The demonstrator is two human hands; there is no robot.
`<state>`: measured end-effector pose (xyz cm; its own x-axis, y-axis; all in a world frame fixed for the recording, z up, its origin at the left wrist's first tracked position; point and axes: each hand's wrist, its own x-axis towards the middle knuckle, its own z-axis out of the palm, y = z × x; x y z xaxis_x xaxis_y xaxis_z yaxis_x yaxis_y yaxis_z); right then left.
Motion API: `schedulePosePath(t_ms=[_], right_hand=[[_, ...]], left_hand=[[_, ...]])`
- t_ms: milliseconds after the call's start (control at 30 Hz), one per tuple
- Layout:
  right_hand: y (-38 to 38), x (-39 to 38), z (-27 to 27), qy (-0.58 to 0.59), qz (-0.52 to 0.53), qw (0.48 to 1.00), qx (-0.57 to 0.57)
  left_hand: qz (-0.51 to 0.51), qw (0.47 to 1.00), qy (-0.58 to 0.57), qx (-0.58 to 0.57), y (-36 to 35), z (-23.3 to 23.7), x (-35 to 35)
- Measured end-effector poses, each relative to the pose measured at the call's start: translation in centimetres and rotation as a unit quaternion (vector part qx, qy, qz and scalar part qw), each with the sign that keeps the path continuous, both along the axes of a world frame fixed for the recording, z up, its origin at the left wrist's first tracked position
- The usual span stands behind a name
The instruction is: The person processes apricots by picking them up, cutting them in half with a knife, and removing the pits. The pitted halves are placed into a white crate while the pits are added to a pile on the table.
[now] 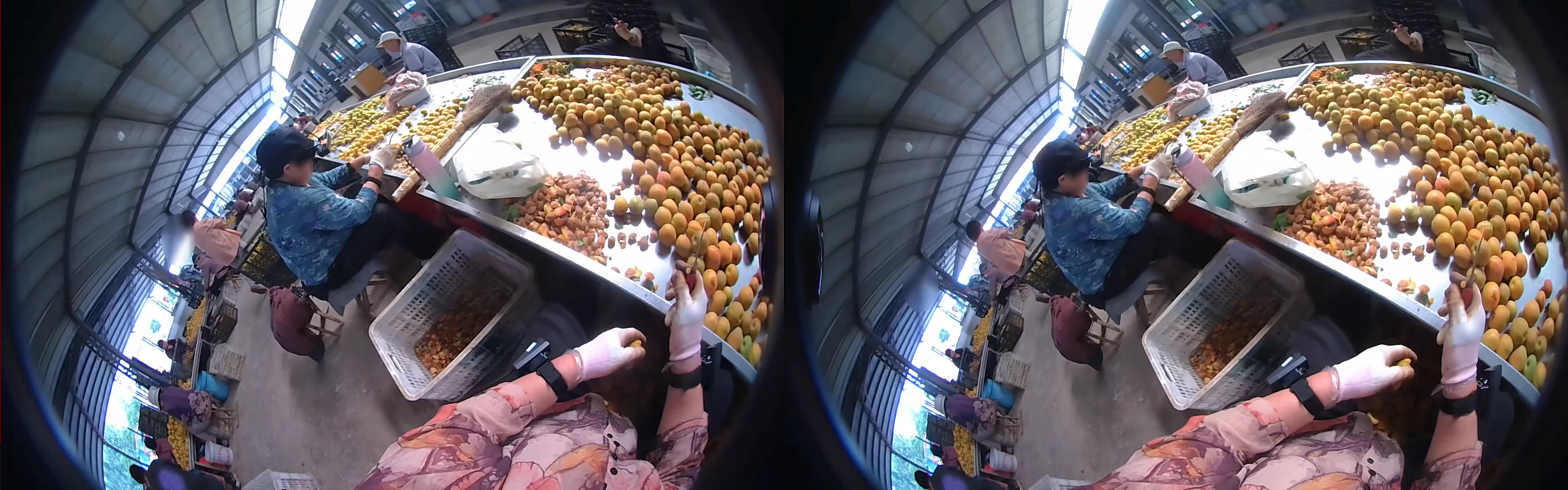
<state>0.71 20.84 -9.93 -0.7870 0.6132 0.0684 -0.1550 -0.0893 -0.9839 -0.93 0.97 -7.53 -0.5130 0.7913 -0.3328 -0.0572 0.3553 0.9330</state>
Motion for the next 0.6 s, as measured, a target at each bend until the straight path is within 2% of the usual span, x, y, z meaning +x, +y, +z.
schedulePosePath(t_ms=[67, 133, 167, 233, 300, 367, 433, 500, 533, 567, 600], right_hand=[[-0.2, 0.4, 1.0, 0.008, -0.005, 0.999, -0.035], [-0.5, 1.7, 2.6, -0.004, 0.001, 0.998, -0.066], [-0.4, 1.9, 2.4, -0.028, -0.031, 0.996, -0.074], [0.0, 2.7, 4.7, -0.045, -0.025, 0.998, -0.041], [0.8, 3.1, 5.0, -0.027, -0.072, 0.996, 0.049], [2.7, 3.2, 2.8, -0.045, -0.073, 0.994, 0.072], [3.0, 4.1, 4.7, -0.033, -0.075, 0.996, 0.038], [3.5, 4.7, 5.6, -0.012, -0.087, 0.996, -0.006], [3.9, 5.0, 5.6, 0.004, -0.079, 0.995, -0.053], [4.2, 5.2, 6.3, -0.009, -0.085, 0.994, -0.063], [4.6, 5.4, 6.3, -0.014, -0.085, 0.993, -0.075]], left_hand=[[-0.025, 0.999, 0.005, -0.028, 0.3, -0.4, 0.1], [-0.006, 0.996, 0.083, -0.043, 0.4, -2.0, 0.4], [-0.013, 0.992, 0.117, -0.041, 1.3, -2.8, 0.8], [-0.020, 0.983, 0.163, -0.082, 2.1, -1.9, 1.0], [-0.043, 0.983, 0.163, -0.071, 2.5, -1.2, 0.6], [-0.040, 0.984, 0.163, -0.052, 3.1, 0.8, 0.4], [0.002, 0.993, 0.118, 0.013, 3.8, 2.7, -0.3], [0.049, 0.991, 0.126, 0.021, 5.0, 4.3, -1.4], [0.023, 0.968, 0.244, 0.054, 5.8, 3.6, -2.9], [0.042, 0.972, 0.229, 0.025, 6.6, 3.7, -3.8], [0.015, 0.926, 0.378, 0.002, 7.7, 3.6, -5.0]])
